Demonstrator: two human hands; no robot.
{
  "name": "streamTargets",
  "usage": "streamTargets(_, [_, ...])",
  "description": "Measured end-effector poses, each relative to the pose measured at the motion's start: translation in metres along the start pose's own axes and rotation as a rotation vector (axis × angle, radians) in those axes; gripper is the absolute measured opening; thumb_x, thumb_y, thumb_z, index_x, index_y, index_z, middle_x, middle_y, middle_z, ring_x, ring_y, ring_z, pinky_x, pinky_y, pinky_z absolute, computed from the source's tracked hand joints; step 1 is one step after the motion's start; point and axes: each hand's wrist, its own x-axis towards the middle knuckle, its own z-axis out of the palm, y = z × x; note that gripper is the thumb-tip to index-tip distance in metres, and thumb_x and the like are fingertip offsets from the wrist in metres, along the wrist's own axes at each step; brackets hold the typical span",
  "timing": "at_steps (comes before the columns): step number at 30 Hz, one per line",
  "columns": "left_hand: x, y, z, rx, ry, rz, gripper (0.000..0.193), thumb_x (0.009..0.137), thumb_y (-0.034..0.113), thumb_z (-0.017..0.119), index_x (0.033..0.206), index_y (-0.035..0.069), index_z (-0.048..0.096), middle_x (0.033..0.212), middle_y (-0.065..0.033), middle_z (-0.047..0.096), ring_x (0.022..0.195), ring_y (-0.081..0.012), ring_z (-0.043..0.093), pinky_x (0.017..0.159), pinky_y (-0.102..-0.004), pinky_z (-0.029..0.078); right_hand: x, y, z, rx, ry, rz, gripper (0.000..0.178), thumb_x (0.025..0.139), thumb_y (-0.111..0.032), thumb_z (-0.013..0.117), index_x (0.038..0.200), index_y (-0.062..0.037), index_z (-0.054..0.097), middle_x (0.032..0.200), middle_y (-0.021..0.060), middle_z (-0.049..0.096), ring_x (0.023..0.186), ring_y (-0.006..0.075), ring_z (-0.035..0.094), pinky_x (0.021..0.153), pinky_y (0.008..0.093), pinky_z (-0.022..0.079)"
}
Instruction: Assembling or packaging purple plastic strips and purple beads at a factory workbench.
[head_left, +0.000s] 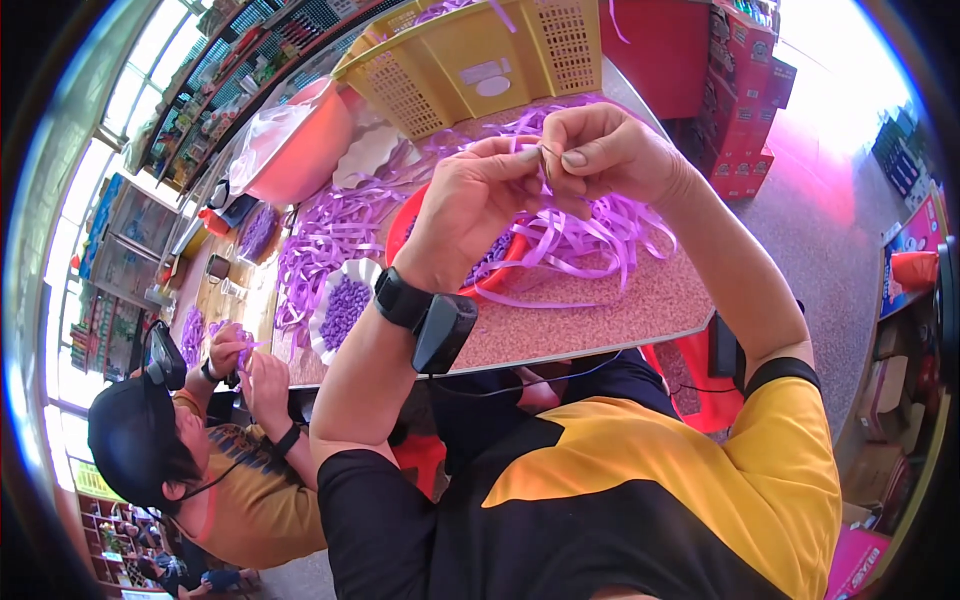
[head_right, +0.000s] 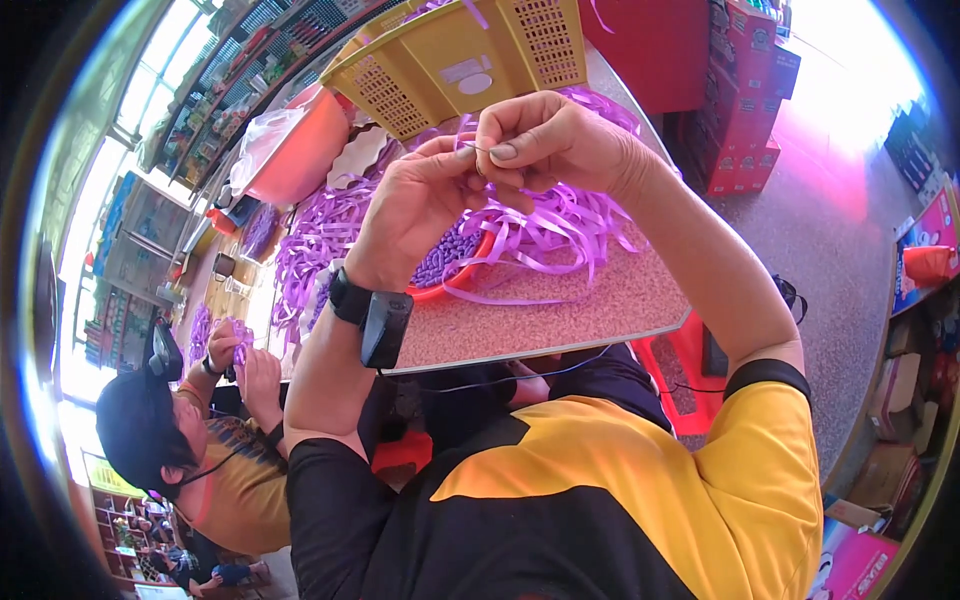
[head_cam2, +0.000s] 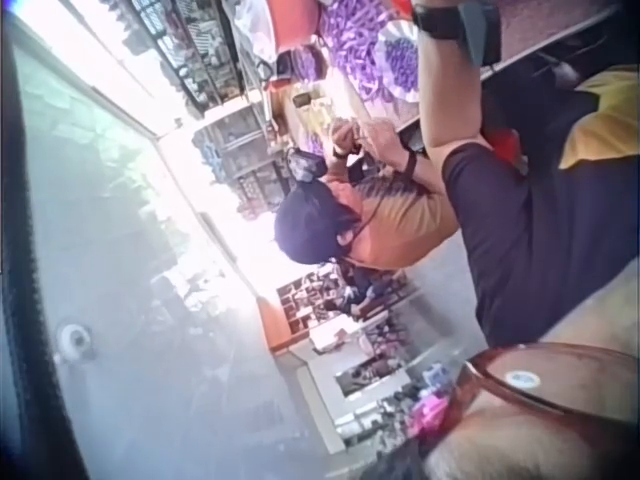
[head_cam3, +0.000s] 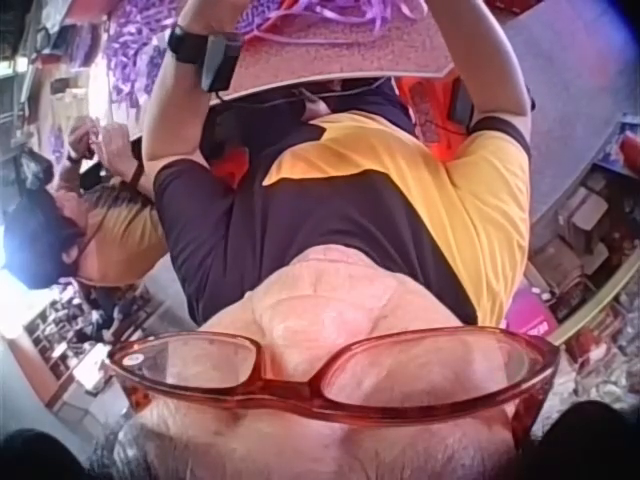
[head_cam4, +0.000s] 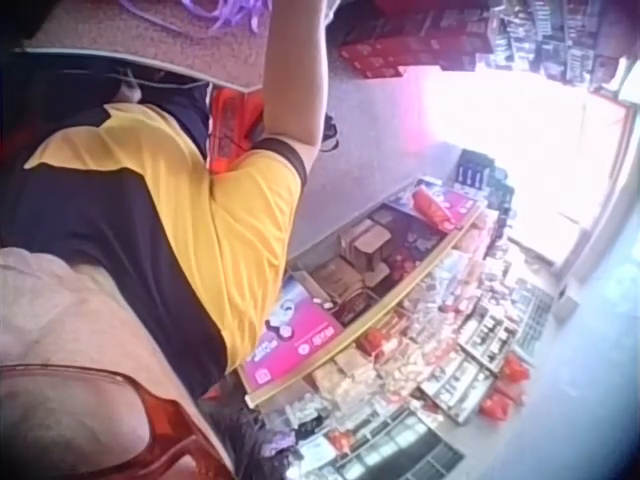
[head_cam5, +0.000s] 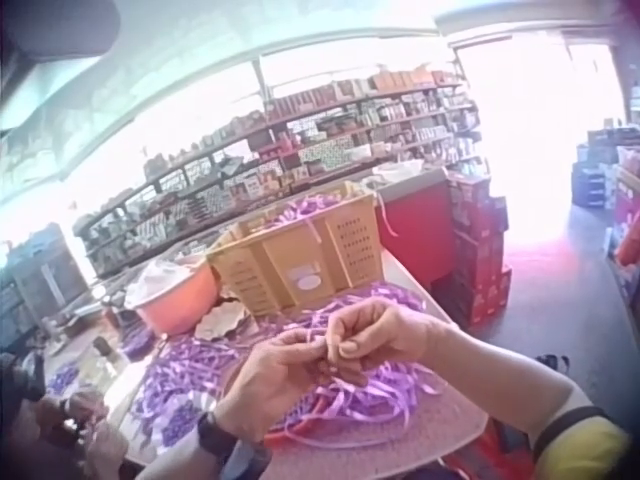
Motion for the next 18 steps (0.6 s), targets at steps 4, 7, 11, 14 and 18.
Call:
streamTargets(4, [0.004,0.012,-0.009,0.084,0.097,0.104,0.014,0.097,0.011,0.058,0.102,-0.002,0.061,0.084,-0.0087,0.064,0.073,-0.0184,0.062,0.069,-0.0321,0.051,-0.004,-0.001,-0.004,-0.054,0.066,-0.008,0.009,0.089,-0.008,0.061,0.090,0.0001,0.057,0.071,0.0113,0.058,0.056,0.0223,0.058,0.051,0.0330,0.048])
streamTargets(7, [0.003,0.028,0.003,0.105,0.099,0.152,0.014,0.098,0.011,0.057,0.099,-0.002,0.061,0.082,-0.0085,0.063,0.071,-0.0186,0.062,0.067,-0.0318,0.051,-0.008,-0.001,-0.012,-0.033,0.096,-0.048,0.010,0.089,-0.010,0.061,0.089,-0.0007,0.058,0.081,0.0145,0.061,0.059,0.0223,0.061,0.052,0.0326,0.050])
streamTargets(11, [0.000,0.065,0.011,0.251,0.119,0.201,0.017,0.098,0.014,0.056,0.099,-0.003,0.060,0.081,-0.0076,0.061,0.071,-0.0180,0.060,0.065,-0.0304,0.049,-0.005,-0.014,-0.016,-0.166,0.130,-0.146,0.012,0.092,-0.014,0.061,0.093,-0.0016,0.060,0.113,0.0248,0.064,0.068,0.0215,0.067,0.058,0.0314,0.055])
streamTargets(14, [0.003,0.100,0.034,0.394,0.118,0.195,0.018,0.098,0.015,0.056,0.100,-0.002,0.060,0.082,-0.0063,0.060,0.071,-0.0163,0.057,0.064,-0.0280,0.047,-0.002,-0.035,-0.018,-0.236,0.203,-0.301,0.013,0.093,-0.015,0.060,0.095,-0.0020,0.062,0.128,0.0298,0.058,0.070,0.0205,0.069,0.062,0.0306,0.056])
streamTargets(18, [0.022,0.167,0.027,0.623,-0.179,0.170,0.020,0.097,0.013,0.058,0.111,0.000,0.060,0.093,-0.0053,0.064,0.081,-0.0154,0.060,0.069,-0.0247,0.049,0.033,-0.073,-0.009,-0.187,-0.010,-0.365,0.016,0.092,-0.018,0.062,0.094,-0.0014,0.063,0.121,0.0272,0.060,0.068,0.0181,0.068,0.060,0.0276,0.056])
